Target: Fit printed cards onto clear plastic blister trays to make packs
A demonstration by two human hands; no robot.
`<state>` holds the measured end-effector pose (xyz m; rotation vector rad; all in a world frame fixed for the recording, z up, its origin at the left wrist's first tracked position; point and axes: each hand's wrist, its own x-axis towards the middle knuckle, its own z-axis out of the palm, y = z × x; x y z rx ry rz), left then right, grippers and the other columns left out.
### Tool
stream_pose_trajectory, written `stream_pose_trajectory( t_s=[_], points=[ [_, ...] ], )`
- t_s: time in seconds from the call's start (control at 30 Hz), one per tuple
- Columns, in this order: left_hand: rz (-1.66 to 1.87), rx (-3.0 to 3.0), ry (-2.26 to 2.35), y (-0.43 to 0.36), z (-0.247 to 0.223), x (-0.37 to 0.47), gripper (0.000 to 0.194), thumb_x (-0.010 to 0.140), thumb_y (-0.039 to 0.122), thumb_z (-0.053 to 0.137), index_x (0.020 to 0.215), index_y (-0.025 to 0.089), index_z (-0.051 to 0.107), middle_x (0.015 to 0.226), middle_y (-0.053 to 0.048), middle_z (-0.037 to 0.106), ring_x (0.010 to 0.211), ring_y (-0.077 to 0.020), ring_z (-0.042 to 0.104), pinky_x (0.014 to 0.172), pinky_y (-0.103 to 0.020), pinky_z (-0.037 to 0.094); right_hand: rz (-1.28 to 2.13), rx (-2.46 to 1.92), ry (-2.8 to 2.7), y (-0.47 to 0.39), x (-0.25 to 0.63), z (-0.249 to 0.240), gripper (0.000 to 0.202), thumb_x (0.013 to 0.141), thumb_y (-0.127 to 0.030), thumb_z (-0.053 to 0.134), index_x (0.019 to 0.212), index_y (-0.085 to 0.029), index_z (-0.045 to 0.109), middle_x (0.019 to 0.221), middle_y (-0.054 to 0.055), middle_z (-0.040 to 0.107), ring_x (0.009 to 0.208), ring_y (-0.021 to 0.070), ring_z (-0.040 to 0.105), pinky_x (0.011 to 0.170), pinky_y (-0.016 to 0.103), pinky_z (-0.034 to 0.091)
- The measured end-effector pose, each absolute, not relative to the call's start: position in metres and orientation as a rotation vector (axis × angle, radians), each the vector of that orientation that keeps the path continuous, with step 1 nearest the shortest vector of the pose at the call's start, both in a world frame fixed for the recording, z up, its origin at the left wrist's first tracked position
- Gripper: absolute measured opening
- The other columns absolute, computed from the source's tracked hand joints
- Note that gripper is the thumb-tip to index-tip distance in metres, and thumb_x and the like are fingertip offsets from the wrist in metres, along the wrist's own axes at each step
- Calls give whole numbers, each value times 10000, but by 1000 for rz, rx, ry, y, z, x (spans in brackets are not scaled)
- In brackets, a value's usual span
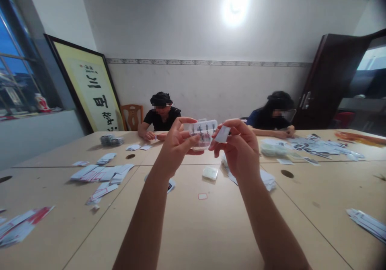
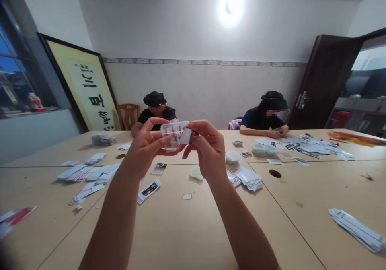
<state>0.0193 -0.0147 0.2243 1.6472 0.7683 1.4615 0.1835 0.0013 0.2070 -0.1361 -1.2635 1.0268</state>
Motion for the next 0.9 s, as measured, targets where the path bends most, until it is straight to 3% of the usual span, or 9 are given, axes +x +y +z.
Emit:
stream_pose_trajectory(
  t_s=[0.1,0.17,0.37,0.5,0.7,0.9],
  points=[
    [1477,1673,775,-17,224,19,444,845,343,740,1177,245,463,846,-6,704,708,-175,732,578,-288,663,963,-164,-1283,2,183,205,37,822,-235,662,851,-254,672,738,-53,672,504,91,655,394,194,488],
    [1478,1710,777,-18,223,19,438,848,357,739,1173,252,464,848,-4,701,741,-189,740,554,-274,657,892,-226,-1288,0,183,205,79,817,-278,731,833,-237,665,719,-55,664,481,81,639,380,187,482],
    [1407,1801,762,-28,224,24,410,839,330,779,1124,242,498,913,-20,733,784,-184,750,637,-275,661,650,-400,-1305,-11,181,206,147,767,-262,817,800,-211,684,589,-60,639,446,86,610,382,190,489],
    [1297,1864,691,-30,225,25,516,779,282,846,1157,250,496,921,-24,735,816,-185,754,671,-245,640,474,-465,-1311,-17,182,205,103,767,-230,802,812,-208,712,664,-32,679,504,90,600,450,225,519],
    [1252,1844,680,-35,227,25,363,920,479,654,1159,245,514,955,-51,734,896,-211,745,685,-318,675,325,-516,-1408,-25,186,204,63,815,-223,749,875,-232,732,770,-4,728,612,128,654,556,285,568],
    [1271,1856,663,-44,230,27,348,915,481,661,1135,245,531,863,-22,714,824,-190,734,644,-306,682,183,-503,-1446,-37,186,206,89,824,-173,731,866,-250,734,764,-14,734,636,132,663,579,291,568]
  ],
)
